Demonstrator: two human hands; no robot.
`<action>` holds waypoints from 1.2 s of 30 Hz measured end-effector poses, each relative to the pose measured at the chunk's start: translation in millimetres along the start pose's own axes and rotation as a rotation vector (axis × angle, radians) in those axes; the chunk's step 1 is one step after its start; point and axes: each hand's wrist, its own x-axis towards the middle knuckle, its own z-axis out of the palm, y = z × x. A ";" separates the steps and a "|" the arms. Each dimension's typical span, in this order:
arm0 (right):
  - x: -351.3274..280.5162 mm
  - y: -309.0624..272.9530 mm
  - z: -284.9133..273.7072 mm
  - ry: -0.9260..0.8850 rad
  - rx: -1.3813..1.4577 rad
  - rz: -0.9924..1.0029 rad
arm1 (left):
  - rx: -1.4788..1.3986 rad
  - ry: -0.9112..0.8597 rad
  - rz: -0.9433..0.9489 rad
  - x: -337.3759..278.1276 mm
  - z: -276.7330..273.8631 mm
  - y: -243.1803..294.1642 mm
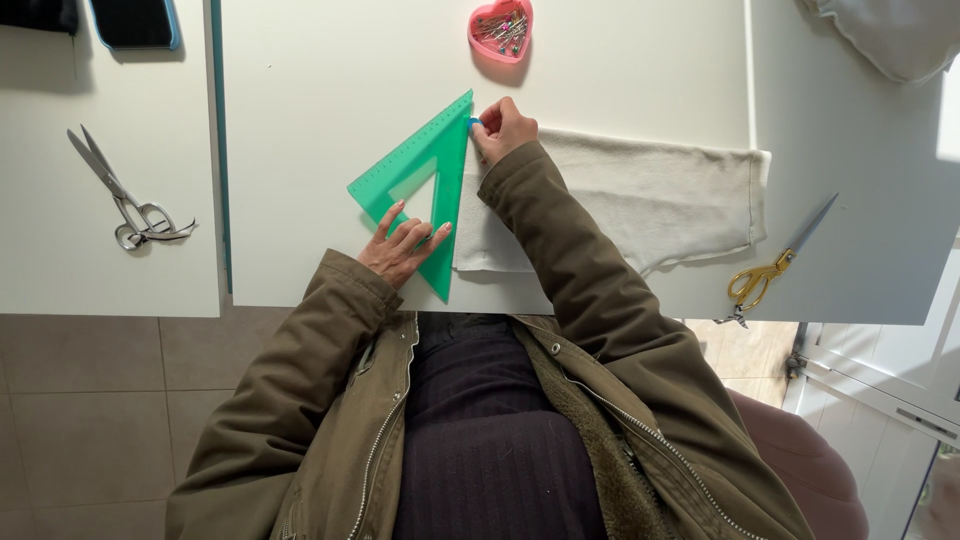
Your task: The person uses a green triangular ruler to mark a line on a piece of white fabric with a blue marker. They then use gold-handled scissors to cut the fabric along the marked line. The person folds the fabric and repeats the measuring and cutting process on another section.
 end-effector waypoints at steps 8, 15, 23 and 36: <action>-2.2 2.6 14.8 0.148 -0.117 -0.119 | -0.058 0.017 -0.030 1.1 2.9 2.5; -7.7 -1.6 22.3 0.120 -0.127 -0.106 | -0.100 0.062 -0.058 2.7 4.4 5.0; -42.0 -7.2 23.1 0.069 -0.124 -0.082 | -0.094 0.075 -0.066 2.3 7.7 6.3; -65.2 -18.1 11.3 -0.028 -0.087 0.023 | -0.095 0.064 -0.052 2.3 8.3 3.8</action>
